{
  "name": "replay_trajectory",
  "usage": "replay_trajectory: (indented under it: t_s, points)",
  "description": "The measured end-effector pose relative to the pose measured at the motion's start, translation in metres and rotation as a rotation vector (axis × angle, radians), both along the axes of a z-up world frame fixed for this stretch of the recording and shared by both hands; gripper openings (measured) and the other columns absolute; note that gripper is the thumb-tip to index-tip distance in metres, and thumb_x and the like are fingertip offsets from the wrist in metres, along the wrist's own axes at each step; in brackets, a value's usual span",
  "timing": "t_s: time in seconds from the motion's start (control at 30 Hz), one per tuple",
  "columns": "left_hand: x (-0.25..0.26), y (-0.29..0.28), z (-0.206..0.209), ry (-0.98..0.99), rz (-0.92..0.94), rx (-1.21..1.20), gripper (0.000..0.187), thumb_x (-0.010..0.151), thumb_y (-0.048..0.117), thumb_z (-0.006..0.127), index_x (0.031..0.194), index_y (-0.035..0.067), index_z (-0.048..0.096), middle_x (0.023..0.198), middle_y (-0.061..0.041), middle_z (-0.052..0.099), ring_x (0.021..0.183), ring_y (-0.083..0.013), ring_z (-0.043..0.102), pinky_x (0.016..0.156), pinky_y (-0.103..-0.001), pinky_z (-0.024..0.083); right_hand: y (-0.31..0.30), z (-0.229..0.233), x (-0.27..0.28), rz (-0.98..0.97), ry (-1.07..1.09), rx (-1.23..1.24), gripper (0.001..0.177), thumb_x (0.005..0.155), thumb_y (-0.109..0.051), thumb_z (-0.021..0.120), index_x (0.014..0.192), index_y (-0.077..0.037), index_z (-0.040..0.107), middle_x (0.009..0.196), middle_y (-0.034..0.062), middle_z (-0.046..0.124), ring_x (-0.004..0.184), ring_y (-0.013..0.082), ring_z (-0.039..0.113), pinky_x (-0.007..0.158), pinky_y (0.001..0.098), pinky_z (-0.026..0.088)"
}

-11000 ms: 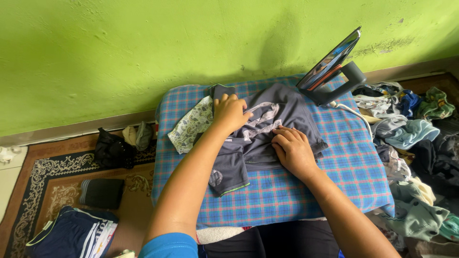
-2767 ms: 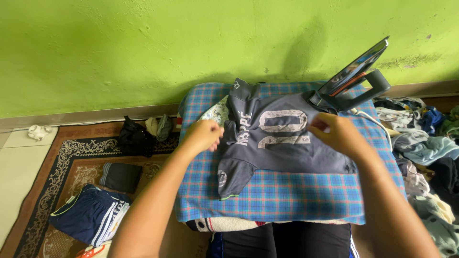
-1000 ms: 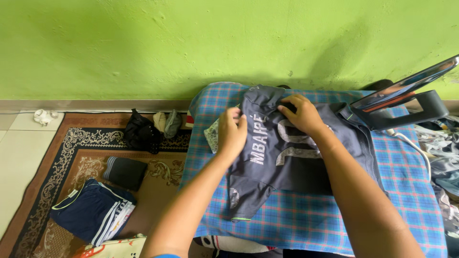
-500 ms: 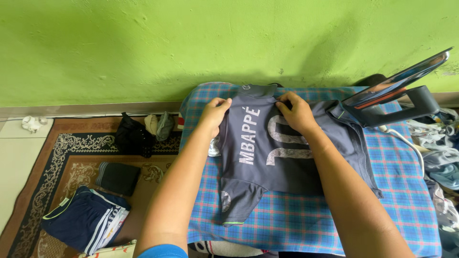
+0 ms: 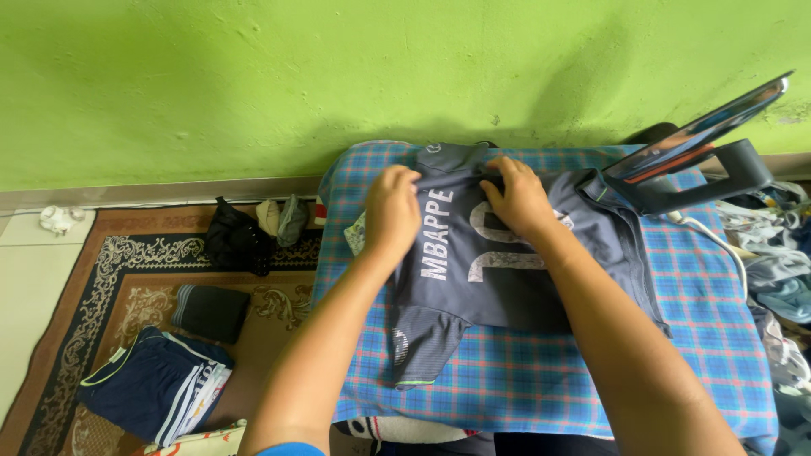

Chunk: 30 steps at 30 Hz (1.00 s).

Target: The person folds several pieces of children's clothing, including a blue jersey and dark shorts, on a low table. They smooth each item, fold it neatly, and place it on a growing stack on the floor.

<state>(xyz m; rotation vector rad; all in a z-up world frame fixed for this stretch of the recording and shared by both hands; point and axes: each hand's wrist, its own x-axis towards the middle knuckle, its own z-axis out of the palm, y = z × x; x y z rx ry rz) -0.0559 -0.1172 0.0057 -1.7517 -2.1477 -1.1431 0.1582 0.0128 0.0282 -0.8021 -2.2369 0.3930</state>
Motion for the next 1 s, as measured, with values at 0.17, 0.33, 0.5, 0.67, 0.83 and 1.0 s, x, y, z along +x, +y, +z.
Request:
replay_trajectory:
  t_s: [0.17, 0.33, 0.5, 0.67, 0.83, 1.0]
  points:
    - [0.065, -0.025, 0.017, 0.326, -0.213, -0.174, 0.049, 0.095, 0.022, 0.060, 0.140, 0.005, 0.059, 0.153, -0.021, 0.050, 0.148, -0.0383, 0.042, 0.122, -0.054, 0.031, -0.062, -0.001, 0.020, 0.086, -0.101, 0.186, 0.052, 0.090, -0.015, 0.070, 0.139, -0.006, 0.058, 0.146, 0.0166, 0.058, 0.146, 0.0371, 0.047, 0.122, 0.0531, 0.032]
    - [0.083, -0.050, 0.039, 0.281, -0.185, -0.537, 0.075, 0.087, 0.059, 0.060, 0.152, 0.025, 0.044, 0.161, -0.019, 0.030, 0.147, -0.0526, 0.020, 0.113, -0.074, 0.012, -0.089, -0.007, 0.072, 0.020, -0.368, 0.130, 0.069, 0.093, -0.044, 0.063, 0.150, -0.008, 0.047, 0.158, 0.0167, 0.045, 0.149, 0.0327, 0.037, 0.119, 0.0529, 0.026]
    - [0.085, -0.054, 0.057, 0.296, -0.135, -0.653, 0.089, 0.083, 0.073, 0.058, 0.157, 0.031, 0.035, 0.164, -0.022, 0.019, 0.148, -0.0579, 0.011, 0.110, -0.079, 0.006, -0.080, -0.010, 0.136, -0.322, -0.413, 0.078, 0.077, 0.095, -0.054, 0.056, 0.152, -0.004, 0.044, 0.159, 0.0203, 0.041, 0.150, 0.0334, 0.033, 0.120, 0.0523, 0.023]
    - [0.091, -0.041, 0.060, 0.412, -0.128, -0.741, 0.090, 0.084, 0.068, 0.061, 0.154, 0.017, 0.037, 0.163, -0.020, 0.021, 0.150, -0.0497, 0.013, 0.112, -0.077, 0.005, -0.083, -0.011, 0.163, -0.460, -0.450, 0.100, 0.075, 0.096, -0.052, 0.059, 0.150, -0.002, 0.044, 0.157, 0.0222, 0.041, 0.150, 0.0366, 0.031, 0.119, 0.0539, 0.022]
    - [0.117, 0.008, 0.033, 0.314, -0.445, -0.378, 0.055, 0.100, 0.032, 0.053, 0.150, 0.011, 0.050, 0.163, -0.012, 0.039, 0.154, -0.0370, 0.028, 0.124, -0.061, 0.020, -0.095, -0.009, 0.148, -0.195, -0.445, 0.238, 0.058, 0.095, -0.021, 0.054, 0.153, -0.016, 0.049, 0.165, 0.0116, 0.043, 0.158, 0.0307, 0.033, 0.129, 0.0519, 0.024]
    - [0.146, 0.066, 0.005, 0.219, -0.570, -0.547, 0.050, 0.105, 0.025, 0.043, 0.155, 0.017, 0.046, 0.165, -0.001, 0.037, 0.157, -0.0274, 0.026, 0.127, -0.056, 0.018, -0.107, -0.008, 0.135, -0.047, -0.467, 0.114, 0.061, 0.097, -0.046, 0.053, 0.151, -0.017, 0.046, 0.160, 0.0091, 0.041, 0.150, 0.0292, 0.031, 0.121, 0.0559, 0.019]
